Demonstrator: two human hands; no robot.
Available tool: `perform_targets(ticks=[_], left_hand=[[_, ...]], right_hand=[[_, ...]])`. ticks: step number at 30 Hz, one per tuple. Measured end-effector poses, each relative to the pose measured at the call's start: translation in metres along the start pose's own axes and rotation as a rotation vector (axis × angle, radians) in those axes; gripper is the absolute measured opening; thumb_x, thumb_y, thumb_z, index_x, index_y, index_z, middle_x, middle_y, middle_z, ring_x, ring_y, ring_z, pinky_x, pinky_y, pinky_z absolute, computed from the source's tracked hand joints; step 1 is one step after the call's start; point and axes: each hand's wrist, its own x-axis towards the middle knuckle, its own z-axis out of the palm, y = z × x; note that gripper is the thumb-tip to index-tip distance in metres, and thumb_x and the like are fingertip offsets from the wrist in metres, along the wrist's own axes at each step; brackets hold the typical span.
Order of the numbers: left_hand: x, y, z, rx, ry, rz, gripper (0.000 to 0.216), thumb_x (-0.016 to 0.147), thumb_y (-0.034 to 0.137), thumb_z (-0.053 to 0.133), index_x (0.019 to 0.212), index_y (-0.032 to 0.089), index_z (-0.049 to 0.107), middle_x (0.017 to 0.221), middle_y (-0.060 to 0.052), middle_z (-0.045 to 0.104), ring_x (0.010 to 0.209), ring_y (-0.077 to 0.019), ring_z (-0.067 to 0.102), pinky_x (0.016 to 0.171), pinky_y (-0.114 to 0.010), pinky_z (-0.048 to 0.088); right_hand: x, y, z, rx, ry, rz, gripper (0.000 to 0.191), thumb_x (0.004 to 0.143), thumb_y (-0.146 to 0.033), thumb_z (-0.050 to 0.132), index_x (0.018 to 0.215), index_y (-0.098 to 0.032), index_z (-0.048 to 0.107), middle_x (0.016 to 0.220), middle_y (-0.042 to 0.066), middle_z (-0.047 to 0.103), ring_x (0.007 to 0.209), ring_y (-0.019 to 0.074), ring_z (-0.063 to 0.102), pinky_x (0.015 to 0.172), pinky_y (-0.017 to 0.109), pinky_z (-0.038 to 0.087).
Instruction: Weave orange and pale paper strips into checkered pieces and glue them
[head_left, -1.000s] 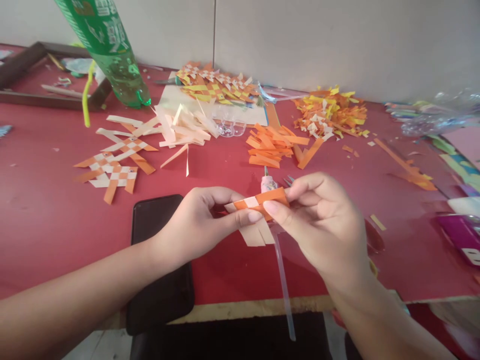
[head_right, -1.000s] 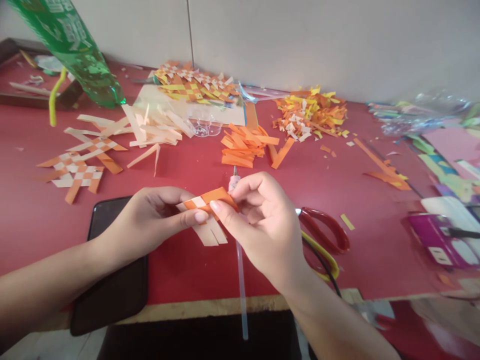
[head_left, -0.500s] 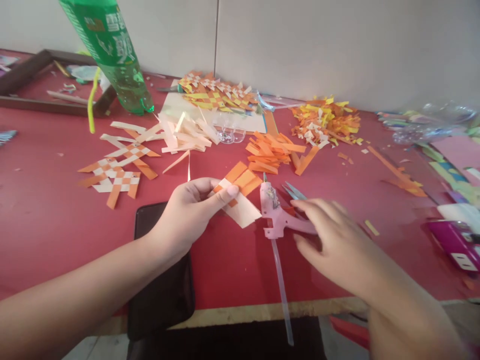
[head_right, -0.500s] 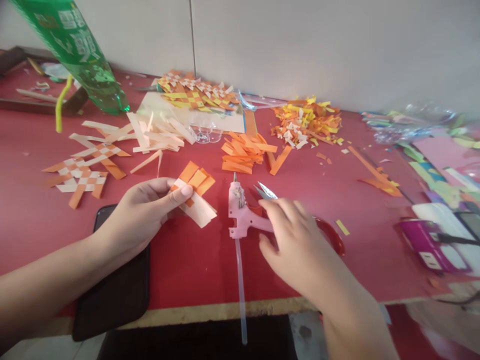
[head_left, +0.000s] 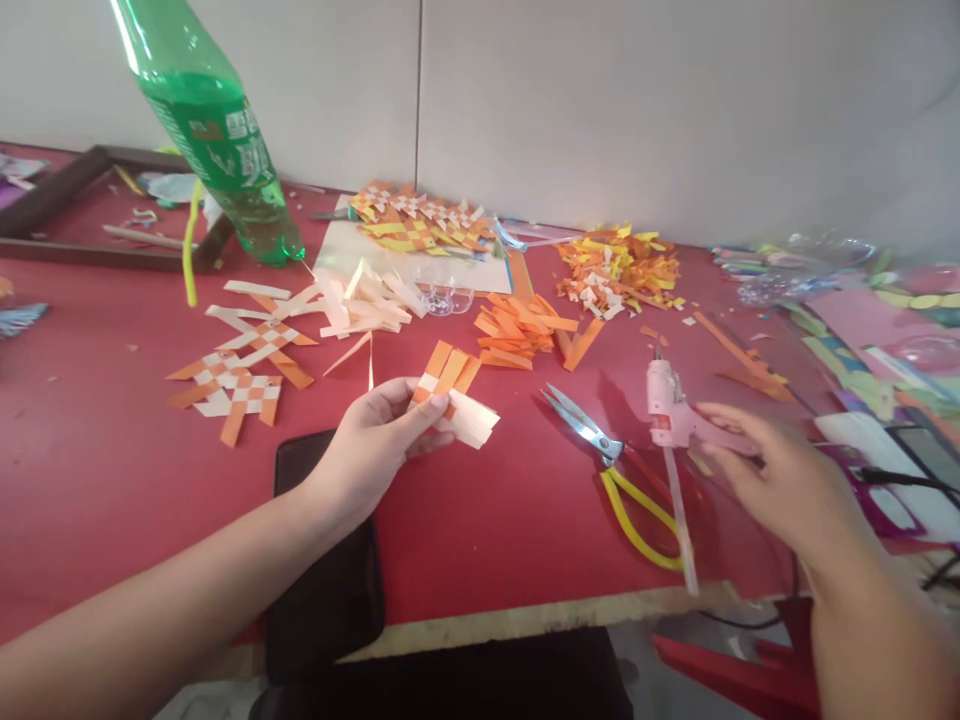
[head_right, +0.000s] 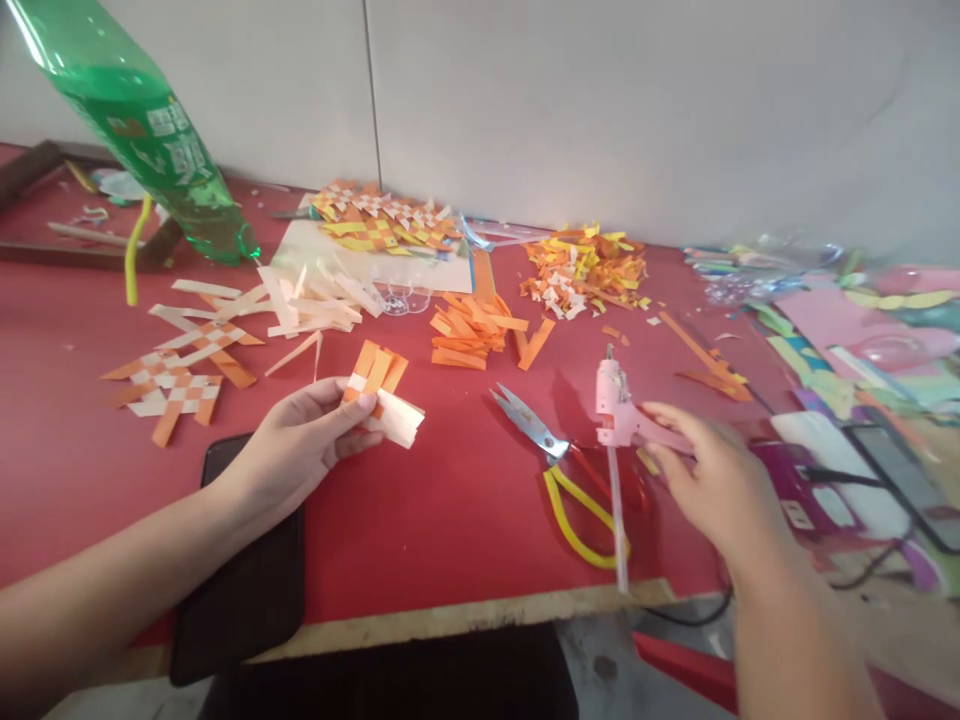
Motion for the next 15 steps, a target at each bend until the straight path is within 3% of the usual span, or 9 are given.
perform_targets(ticks=[3, 5, 10, 13, 15], left_hand=[[-0.001, -0.001, 0.000, -0.019, -0.018, -0.023, 0.015, 0.079, 0.029, 0.078, 0.086, 0.018, 0.071, 0.085, 0.001, 0.073, 0.076, -0.0088, 0.069, 0.075, -0.018, 0.057], [-0.002, -0.001, 0.000, -0.011, -0.023, -0.034, 0.015, 0.078, 0.028, 0.079, 0.086, 0.018, 0.071, 0.085, 0.001, 0.073, 0.076, -0.0095, 0.070, 0.075, -0.019, 0.056], [-0.002, 0.001, 0.000, 0.008, 0.009, -0.048, 0.019, 0.077, 0.029, 0.080, 0.089, 0.018, 0.070, 0.084, 0.000, 0.073, 0.078, -0.0100, 0.069, 0.074, -0.019, 0.056], [-0.001, 0.003, 0.001, -0.001, 0.035, -0.066, 0.019, 0.077, 0.029, 0.080, 0.085, 0.017, 0.067, 0.082, 0.001, 0.072, 0.076, -0.0097, 0.068, 0.070, -0.018, 0.057], [-0.001, 0.005, 0.002, -0.009, 0.048, -0.074, 0.020, 0.077, 0.029, 0.080, 0.083, 0.017, 0.065, 0.082, 0.001, 0.071, 0.076, -0.0097, 0.068, 0.068, -0.018, 0.057]], right_hand=[[0.008, 0.029, 0.004, 0.094, 0.000, 0.016, 0.027, 0.086, -0.030, 0.062, 0.111, -0.025, 0.066, 0.108, 0.011, 0.073, 0.093, 0.0310, 0.072, 0.072, 0.037, 0.055], [0.012, 0.027, 0.002, 0.085, -0.016, -0.008, 0.024, 0.086, -0.028, 0.061, 0.109, -0.026, 0.067, 0.105, 0.010, 0.073, 0.093, 0.0287, 0.072, 0.074, 0.034, 0.055], [-0.003, -0.042, -0.007, -0.059, 0.090, -0.058, 0.023, 0.089, -0.026, 0.055, 0.109, -0.021, 0.064, 0.115, 0.017, 0.066, 0.113, 0.0345, 0.063, 0.098, 0.045, 0.048], [-0.023, -0.079, 0.002, -0.028, 0.002, -0.122, 0.024, 0.091, -0.031, 0.049, 0.109, -0.020, 0.060, 0.107, 0.014, 0.068, 0.103, 0.0316, 0.066, 0.089, 0.047, 0.053], [-0.033, -0.086, 0.012, -0.070, -0.005, -0.134, 0.030, 0.088, -0.028, 0.044, 0.112, -0.017, 0.058, 0.109, 0.017, 0.067, 0.105, 0.0335, 0.065, 0.088, 0.049, 0.054]])
